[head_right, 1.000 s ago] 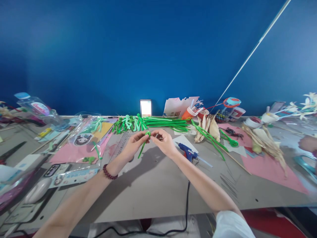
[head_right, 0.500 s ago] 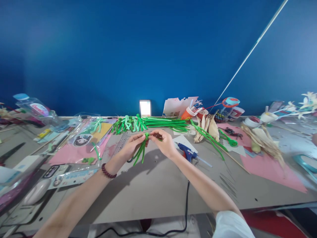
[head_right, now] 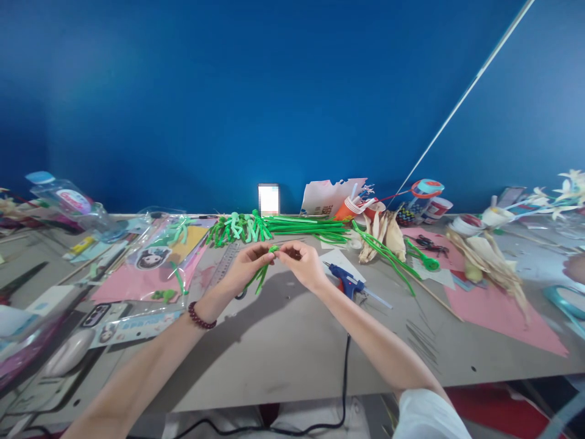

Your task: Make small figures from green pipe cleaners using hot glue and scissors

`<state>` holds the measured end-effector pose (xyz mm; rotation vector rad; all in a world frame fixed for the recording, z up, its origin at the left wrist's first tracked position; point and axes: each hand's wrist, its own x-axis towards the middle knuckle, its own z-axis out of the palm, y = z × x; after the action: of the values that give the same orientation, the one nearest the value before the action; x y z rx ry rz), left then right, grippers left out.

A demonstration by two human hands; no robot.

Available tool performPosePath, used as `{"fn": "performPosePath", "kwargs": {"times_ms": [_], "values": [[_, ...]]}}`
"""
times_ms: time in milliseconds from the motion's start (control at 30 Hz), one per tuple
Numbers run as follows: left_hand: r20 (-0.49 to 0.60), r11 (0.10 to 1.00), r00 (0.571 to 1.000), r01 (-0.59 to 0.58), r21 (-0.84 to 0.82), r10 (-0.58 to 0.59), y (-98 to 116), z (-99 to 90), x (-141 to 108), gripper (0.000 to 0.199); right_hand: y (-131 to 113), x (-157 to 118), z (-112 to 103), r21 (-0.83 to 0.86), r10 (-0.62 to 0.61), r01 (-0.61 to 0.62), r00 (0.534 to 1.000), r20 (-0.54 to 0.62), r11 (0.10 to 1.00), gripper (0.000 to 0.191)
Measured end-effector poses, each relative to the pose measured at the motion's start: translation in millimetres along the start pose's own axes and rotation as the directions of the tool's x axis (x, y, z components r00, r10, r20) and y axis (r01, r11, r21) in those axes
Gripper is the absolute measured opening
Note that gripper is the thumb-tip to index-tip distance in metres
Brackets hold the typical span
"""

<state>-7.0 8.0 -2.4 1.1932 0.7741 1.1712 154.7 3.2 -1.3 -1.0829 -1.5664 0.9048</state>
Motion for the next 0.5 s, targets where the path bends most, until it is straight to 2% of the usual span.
{"fn": "performPosePath", "kwargs": {"times_ms": [133, 267, 500], "values": [[0.027, 1.000, 1.000, 0.008, 0.005, -0.009, -1.8, -1.3, 1.2, 0.024, 0.7, -0.1, 0.3, 0.007, -0.003, 0.003, 1.000, 0.017, 1.000, 0.020], [0.006, 1.000, 1.000, 0.023, -0.011, -0.023, -0.6, -3.3, 2.3, 0.024, 0.4, 0.9, 0.1, 0.005, -0.007, 0.007, 0.998, 0.057, 1.000, 0.021], [0.049, 0.999, 0.998, 0.038, 0.018, -0.039, 8.1, -4.8, -0.1, 0.024, -3.8, 1.1, -2.2, -0.107, -0.162, 0.162, 0.987, 0.011, 0.981, 0.014]]}}
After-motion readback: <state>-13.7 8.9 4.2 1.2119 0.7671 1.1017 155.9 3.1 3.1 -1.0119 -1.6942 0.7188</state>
